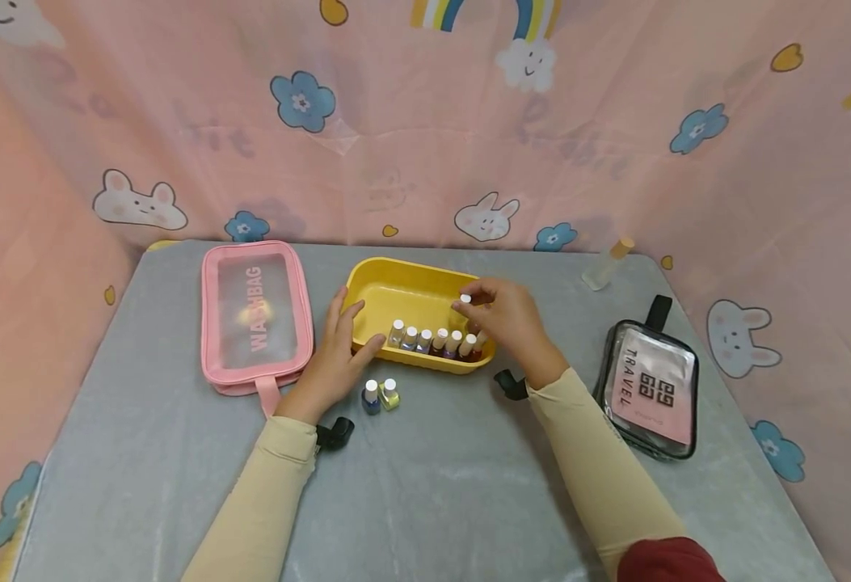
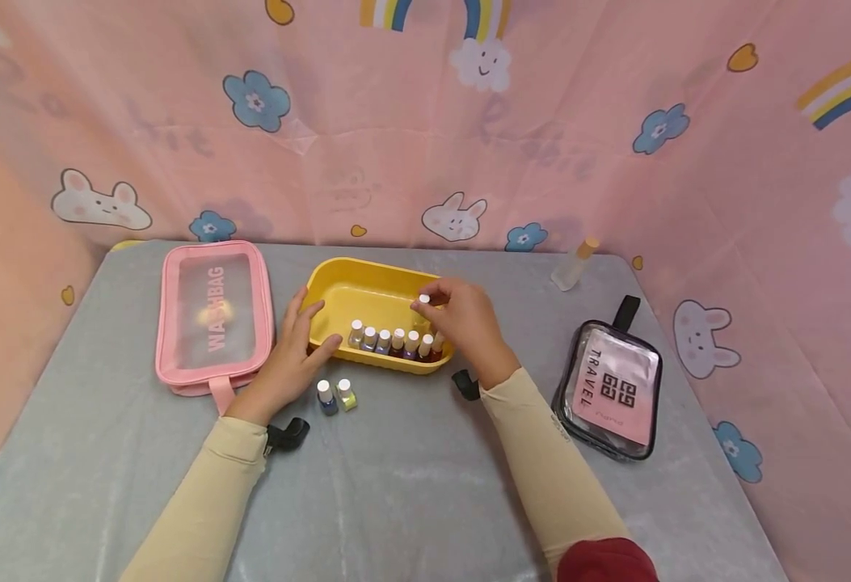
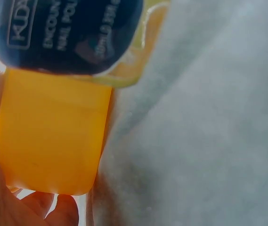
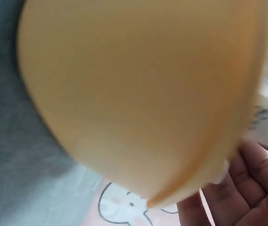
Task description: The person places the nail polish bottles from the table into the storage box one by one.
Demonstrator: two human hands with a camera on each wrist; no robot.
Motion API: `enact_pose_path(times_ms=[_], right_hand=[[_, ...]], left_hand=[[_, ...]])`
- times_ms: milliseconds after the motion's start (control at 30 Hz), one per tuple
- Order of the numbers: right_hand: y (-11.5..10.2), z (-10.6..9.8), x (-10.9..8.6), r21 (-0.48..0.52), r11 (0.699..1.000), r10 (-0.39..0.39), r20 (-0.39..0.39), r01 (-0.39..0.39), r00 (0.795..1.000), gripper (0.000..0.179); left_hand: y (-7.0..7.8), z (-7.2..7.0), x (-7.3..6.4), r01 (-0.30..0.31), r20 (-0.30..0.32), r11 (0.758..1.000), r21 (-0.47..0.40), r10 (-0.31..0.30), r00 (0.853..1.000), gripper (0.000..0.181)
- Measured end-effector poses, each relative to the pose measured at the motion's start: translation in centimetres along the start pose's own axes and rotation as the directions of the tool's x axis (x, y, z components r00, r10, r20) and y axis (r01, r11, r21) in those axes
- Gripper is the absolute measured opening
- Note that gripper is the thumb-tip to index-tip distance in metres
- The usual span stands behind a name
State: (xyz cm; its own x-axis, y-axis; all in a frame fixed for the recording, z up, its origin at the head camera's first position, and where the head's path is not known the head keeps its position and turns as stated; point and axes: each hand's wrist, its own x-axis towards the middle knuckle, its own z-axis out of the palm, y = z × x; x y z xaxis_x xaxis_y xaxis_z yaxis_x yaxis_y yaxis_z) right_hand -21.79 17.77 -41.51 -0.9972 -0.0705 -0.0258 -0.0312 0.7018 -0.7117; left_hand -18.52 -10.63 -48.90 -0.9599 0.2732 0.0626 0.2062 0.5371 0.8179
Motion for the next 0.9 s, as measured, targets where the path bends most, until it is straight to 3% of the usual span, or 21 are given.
enact_pose_path(times_ms=[233,433,633,900], right_hand=[[1.0,0.3,0.5,-0.117,0.993,-0.034,-0.010,0.033,0.999,0.030],[1.0,0.1,1.1,-0.121,0.992,0.057,0.066,-0.048,0.996,0.027],[0.6,-0.2,1.7,-0.129,0.984,0.147,0.185,-0.124,0.972,0.028],[0.2,-0.4,1.6,-0.163,0.984,0.114,0.217,-0.079,0.969,0.039]], left_hand=[[0.1,-0.1,-0.1,0.003,0.001,1.000,0.000,-0.003,1.000,0.076],[0.1,-0.1,-0.1,0.006,0.005,1.000,0.002,-0.006,1.000,0.077],[0.1,-0.1,-0.1,0.006,0.004,1.000,0.004,-0.006,1.000,0.077],[0.1,-0.1,-0.1,0.003,0.006,1.000,0.006,-0.003,1.000,0.077]])
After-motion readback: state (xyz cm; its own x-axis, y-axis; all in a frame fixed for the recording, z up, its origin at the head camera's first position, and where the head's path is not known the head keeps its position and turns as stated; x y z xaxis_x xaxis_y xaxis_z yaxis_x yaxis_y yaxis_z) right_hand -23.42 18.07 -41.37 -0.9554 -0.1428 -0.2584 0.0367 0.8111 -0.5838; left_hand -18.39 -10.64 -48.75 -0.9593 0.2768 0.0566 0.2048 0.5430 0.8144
